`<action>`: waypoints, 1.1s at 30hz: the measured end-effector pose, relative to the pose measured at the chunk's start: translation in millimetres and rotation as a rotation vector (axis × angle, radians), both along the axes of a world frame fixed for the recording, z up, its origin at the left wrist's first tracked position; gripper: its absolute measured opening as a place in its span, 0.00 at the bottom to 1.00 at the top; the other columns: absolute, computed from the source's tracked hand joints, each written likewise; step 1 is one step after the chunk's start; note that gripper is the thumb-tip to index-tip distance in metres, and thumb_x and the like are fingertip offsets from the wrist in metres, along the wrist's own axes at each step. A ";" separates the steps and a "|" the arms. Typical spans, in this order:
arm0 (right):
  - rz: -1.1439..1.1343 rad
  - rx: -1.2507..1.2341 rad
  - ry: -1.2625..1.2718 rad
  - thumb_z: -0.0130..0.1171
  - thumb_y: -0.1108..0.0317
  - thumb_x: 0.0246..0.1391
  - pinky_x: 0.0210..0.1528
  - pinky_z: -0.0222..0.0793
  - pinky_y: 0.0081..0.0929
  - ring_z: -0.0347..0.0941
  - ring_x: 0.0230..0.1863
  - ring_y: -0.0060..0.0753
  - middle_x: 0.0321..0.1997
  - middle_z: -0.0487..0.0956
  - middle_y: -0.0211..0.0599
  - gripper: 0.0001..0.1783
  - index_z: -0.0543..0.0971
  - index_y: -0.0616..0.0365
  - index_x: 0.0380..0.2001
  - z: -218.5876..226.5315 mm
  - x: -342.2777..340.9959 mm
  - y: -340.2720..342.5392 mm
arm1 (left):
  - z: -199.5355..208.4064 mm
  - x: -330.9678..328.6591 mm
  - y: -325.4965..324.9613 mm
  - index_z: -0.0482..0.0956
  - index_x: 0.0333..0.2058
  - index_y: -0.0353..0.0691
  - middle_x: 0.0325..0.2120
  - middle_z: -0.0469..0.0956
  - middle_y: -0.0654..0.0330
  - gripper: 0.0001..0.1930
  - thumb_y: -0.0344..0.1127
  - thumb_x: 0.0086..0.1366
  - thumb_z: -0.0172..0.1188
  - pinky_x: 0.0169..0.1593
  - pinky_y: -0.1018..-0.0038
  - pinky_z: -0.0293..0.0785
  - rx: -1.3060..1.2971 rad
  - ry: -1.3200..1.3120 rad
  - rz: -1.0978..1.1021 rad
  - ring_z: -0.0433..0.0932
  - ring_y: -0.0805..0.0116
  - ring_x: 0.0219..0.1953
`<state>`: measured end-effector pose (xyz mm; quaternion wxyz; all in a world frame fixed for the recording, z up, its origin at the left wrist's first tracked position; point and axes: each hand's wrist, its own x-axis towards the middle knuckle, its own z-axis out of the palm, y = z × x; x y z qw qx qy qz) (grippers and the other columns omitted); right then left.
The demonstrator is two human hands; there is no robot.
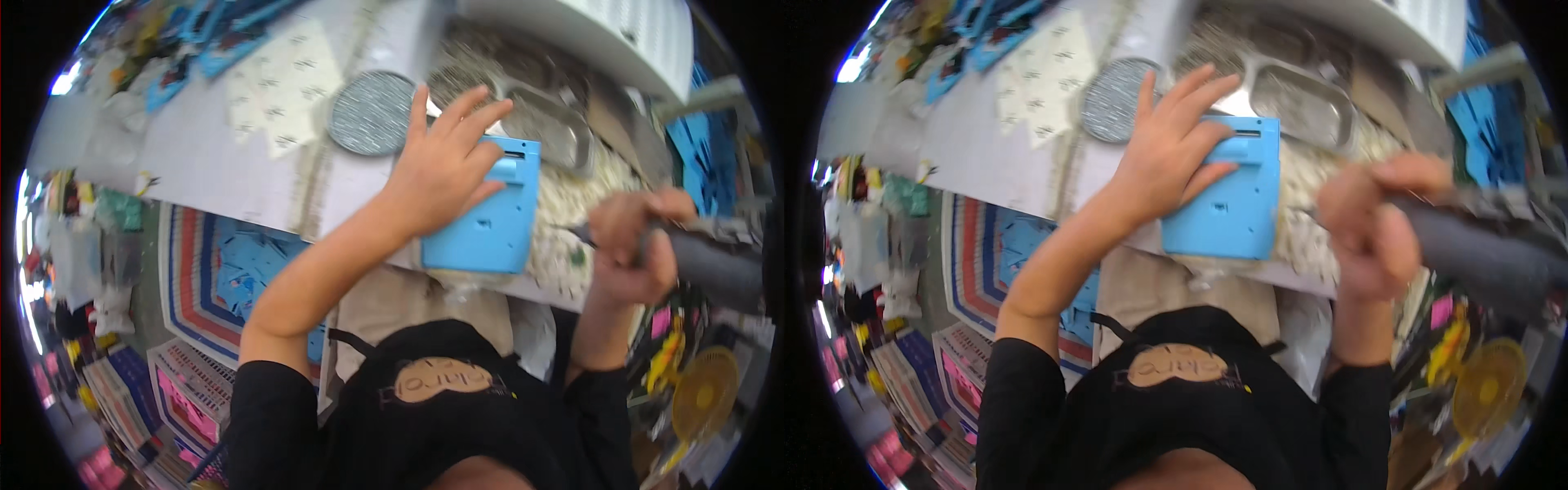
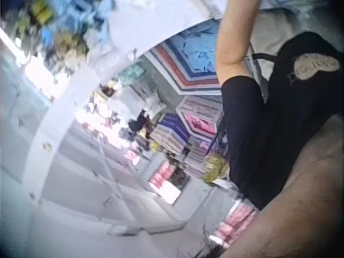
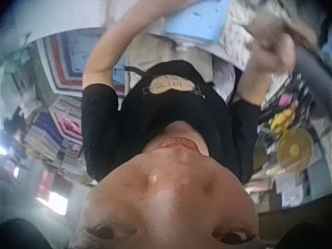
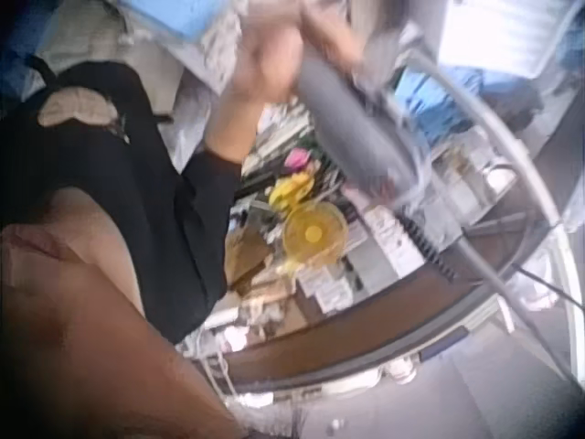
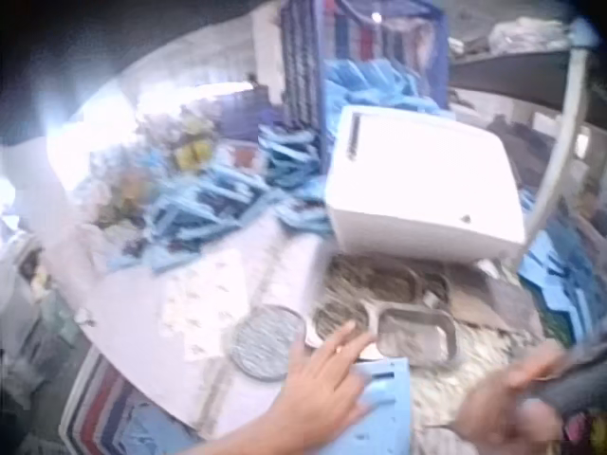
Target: Assemble a blue electronic device by inserting components and soldering wires.
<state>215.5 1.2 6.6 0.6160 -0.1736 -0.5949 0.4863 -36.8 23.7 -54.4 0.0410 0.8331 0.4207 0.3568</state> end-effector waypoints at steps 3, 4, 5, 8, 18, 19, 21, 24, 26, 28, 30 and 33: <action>-0.047 0.005 0.018 0.52 0.59 0.62 0.26 0.58 0.26 0.58 0.17 0.23 0.17 0.63 0.24 0.21 0.69 0.61 0.54 11.2 19.9 5.9 | 5.3 -97.2 -37.2 0.78 0.49 0.36 0.61 0.72 0.45 0.14 0.30 0.67 0.65 0.61 0.59 0.73 0.202 -0.424 0.255 0.77 0.52 0.58; -0.061 0.004 0.025 0.52 0.60 0.63 0.26 0.58 0.27 0.58 0.18 0.22 0.17 0.63 0.24 0.21 0.70 0.61 0.54 13.1 23.6 6.3 | -8.7 -142.8 -65.9 0.74 0.52 0.33 0.58 0.73 0.48 0.14 0.31 0.72 0.61 0.55 0.65 0.78 0.088 -0.655 0.574 0.80 0.60 0.52; -0.047 -0.020 0.032 0.52 0.61 0.63 0.26 0.58 0.26 0.58 0.18 0.21 0.18 0.63 0.24 0.20 0.70 0.62 0.53 11.6 25.9 9.3 | -30.5 -195.7 -102.2 0.73 0.49 0.30 0.52 0.75 0.49 0.11 0.31 0.74 0.58 0.50 0.70 0.78 0.043 -0.765 0.850 0.81 0.65 0.46; -0.046 -0.136 0.046 0.52 0.63 0.64 0.25 0.58 0.25 0.58 0.18 0.20 0.19 0.63 0.25 0.19 0.69 0.62 0.53 -0.6 20.4 22.2 | -201.0 -324.7 -261.9 0.72 0.47 0.24 0.41 0.78 0.42 0.25 0.47 0.70 0.62 0.51 0.58 0.75 -0.090 -0.527 1.693 0.80 0.49 0.44; -0.126 -0.217 0.014 0.55 0.65 0.63 0.25 0.58 0.22 0.57 0.17 0.18 0.19 0.63 0.25 0.18 0.69 0.62 0.52 -15.1 17.5 46.3 | -371.6 -348.1 -404.9 0.74 0.60 0.33 0.63 0.70 0.41 0.36 0.56 0.63 0.63 0.65 0.52 0.66 -0.684 -0.071 2.123 0.67 0.38 0.65; -0.172 -0.194 -0.033 0.55 0.65 0.63 0.24 0.58 0.22 0.57 0.17 0.18 0.19 0.63 0.25 0.18 0.69 0.62 0.52 -10.8 24.3 41.6 | -340.2 -345.0 -312.9 0.74 0.58 0.29 0.56 0.74 0.39 0.34 0.50 0.61 0.66 0.65 0.49 0.65 -0.400 -0.124 2.132 0.68 0.36 0.62; -0.195 -0.221 -0.056 0.56 0.63 0.62 0.24 0.57 0.20 0.58 0.17 0.18 0.20 0.63 0.24 0.19 0.69 0.61 0.52 -6.7 29.5 37.2 | -201.7 -369.7 -170.4 0.73 0.54 0.24 0.40 0.80 0.43 0.23 0.39 0.69 0.62 0.47 0.61 0.79 0.268 -0.270 1.615 0.81 0.49 0.40; -0.231 -0.210 -0.072 0.58 0.61 0.62 0.24 0.56 0.19 0.58 0.18 0.17 0.20 0.62 0.23 0.21 0.69 0.62 0.52 -6.3 30.3 39.8 | -47.5 -365.1 15.6 0.77 0.47 0.36 0.34 0.81 0.61 0.13 0.40 0.76 0.56 0.31 0.83 0.72 0.174 -1.029 0.869 0.77 0.80 0.30; -0.208 -0.231 -0.088 0.62 0.57 0.60 0.28 0.62 0.20 0.63 0.23 0.20 0.24 0.67 0.26 0.34 0.64 0.65 0.62 -6.7 31.9 41.9 | 29.5 -348.2 123.3 0.77 0.51 0.34 0.44 0.83 0.54 0.23 0.50 0.73 0.58 0.33 0.77 0.76 -0.091 -0.959 0.748 0.81 0.69 0.33; -0.153 -0.228 -0.104 0.63 0.56 0.59 0.35 0.67 0.19 0.71 0.29 0.22 0.30 0.73 0.31 0.42 0.60 0.67 0.68 0.8 22.0 42.3 | 59.9 -355.5 211.8 0.76 0.52 0.32 0.44 0.83 0.52 0.31 0.59 0.70 0.59 0.28 0.76 0.75 -0.326 -0.940 0.787 0.82 0.69 0.31; -0.316 -0.195 -0.243 0.64 0.56 0.58 0.43 0.70 0.23 0.74 0.40 0.28 0.39 0.76 0.39 0.46 0.56 0.67 0.72 13.2 11.9 35.7 | 74.5 -345.6 262.8 0.78 0.47 0.31 0.38 0.85 0.51 0.27 0.55 0.70 0.61 0.24 0.77 0.75 -0.521 -0.936 0.923 0.80 0.73 0.25; -0.658 0.000 -0.369 0.63 0.59 0.59 0.50 0.72 0.31 0.74 0.48 0.36 0.50 0.75 0.49 0.48 0.52 0.66 0.74 7.0 21.4 26.4 | 52.0 -398.2 307.9 0.79 0.41 0.31 0.32 0.85 0.51 0.20 0.47 0.68 0.64 0.19 0.81 0.73 -0.635 -0.873 0.806 0.77 0.76 0.18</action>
